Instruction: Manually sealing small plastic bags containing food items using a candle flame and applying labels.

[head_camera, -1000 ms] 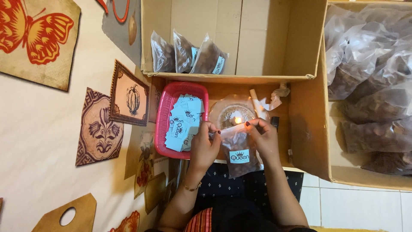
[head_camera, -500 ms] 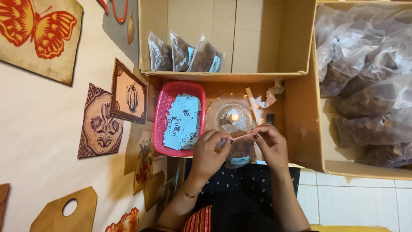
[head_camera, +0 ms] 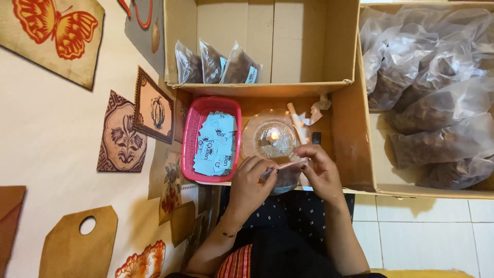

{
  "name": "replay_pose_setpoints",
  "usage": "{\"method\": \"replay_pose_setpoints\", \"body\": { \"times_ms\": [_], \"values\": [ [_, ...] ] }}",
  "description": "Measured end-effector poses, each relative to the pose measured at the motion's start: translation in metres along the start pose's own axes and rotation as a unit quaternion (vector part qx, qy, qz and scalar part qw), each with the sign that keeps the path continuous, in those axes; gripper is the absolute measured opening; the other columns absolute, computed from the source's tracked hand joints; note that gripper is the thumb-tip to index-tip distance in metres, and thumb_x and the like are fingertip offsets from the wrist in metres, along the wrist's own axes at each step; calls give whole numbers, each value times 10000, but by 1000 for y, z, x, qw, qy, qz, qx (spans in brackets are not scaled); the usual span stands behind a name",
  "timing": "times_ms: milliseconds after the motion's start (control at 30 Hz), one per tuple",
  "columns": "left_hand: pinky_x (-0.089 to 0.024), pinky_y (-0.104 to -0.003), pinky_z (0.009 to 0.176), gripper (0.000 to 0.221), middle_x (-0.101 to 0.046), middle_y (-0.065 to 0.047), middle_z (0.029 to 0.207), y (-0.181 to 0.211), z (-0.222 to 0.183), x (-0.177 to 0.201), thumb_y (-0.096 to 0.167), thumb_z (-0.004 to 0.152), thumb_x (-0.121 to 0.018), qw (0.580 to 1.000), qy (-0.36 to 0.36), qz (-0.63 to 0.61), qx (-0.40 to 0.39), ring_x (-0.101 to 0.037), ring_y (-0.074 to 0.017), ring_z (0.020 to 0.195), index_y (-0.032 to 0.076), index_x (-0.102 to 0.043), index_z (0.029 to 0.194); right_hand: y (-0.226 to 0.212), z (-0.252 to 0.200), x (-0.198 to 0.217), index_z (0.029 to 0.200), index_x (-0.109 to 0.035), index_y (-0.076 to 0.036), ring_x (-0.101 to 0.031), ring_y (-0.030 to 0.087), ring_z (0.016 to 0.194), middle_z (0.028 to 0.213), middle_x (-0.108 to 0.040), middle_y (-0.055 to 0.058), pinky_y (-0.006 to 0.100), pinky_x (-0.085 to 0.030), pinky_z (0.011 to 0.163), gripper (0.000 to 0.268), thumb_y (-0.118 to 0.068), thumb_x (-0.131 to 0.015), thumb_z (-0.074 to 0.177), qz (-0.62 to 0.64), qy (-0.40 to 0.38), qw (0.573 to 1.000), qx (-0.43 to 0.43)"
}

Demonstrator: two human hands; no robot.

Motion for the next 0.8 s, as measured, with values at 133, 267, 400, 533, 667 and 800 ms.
{"method": "replay_pose_setpoints", "body": {
  "times_ms": [133, 267, 400, 533, 667, 800],
  "values": [
    [-585, -364, 680, 89, -655, -45, 759, 4, -4, 3, 88, 822, -763, 1000, 12, 14, -9, -702, -271, 760, 140, -756, 893, -11, -3, -2, 1505, -324, -57, -556, 182, 1176, 1308, -594, 162, 339, -437, 1034, 770, -472, -630, 933, 82, 21, 996, -27],
    [-586, -363, 680, 86, -661, -49, 761, 5, -7, 2, 78, 826, -759, 1000, 5, 18, -2, -702, -265, 755, 128, -760, 895, -19, -5, -5, 1519, -284, -92, -561, 204, 1209, 1282, -642, 163, 347, -429, 1036, 800, -219, -735, 871, 30, 15, 999, -9],
    [-584, -350, 674, 108, -630, -35, 755, 1, -10, -1, 109, 818, -767, 999, 15, 38, -19, -688, -251, 757, 156, -751, 913, -3, -13, -1, 1493, -407, -50, -687, 247, 1100, 1215, -658, 175, 363, -514, 984, 804, 44, -792, 793, -12, 15, 1000, -15],
    [-581, -351, 662, 83, -633, -43, 747, 10, -9, 3, 94, 829, -760, 999, 10, 29, -15, -689, -255, 741, 136, -753, 900, 24, -20, 4, 1392, -493, 18, -756, 237, 932, 989, -698, 148, 307, -571, 883, 664, 91, -776, 796, -14, 37, 999, -14],
    [-581, -342, 653, 97, -639, -40, 746, 11, -10, 3, 66, 825, -754, 1000, 8, 13, -18, -689, -248, 734, 127, -747, 901, -2, -14, -1, 1496, -338, -25, -661, 280, 1102, 1173, -628, 198, 378, -490, 992, 950, -40, -864, 705, -25, 28, 999, -11],
    [-585, -349, 677, 97, -660, -58, 778, 18, -6, 7, 64, 846, -740, 1000, 8, 12, -18, -700, -266, 760, 129, -760, 914, -28, -4, -7, 1450, -513, -98, -405, 311, 1348, 1519, -489, 138, 448, -284, 1146, 985, -389, -938, 611, -178, -20, 982, 64]
  ]
}}
Point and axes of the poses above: each hand's wrist, its own z-axis towards the middle knuckle, its own x-axis out of the back of the hand, y = z × x, the point moved 3 cm from there along z, towards the middle knuckle
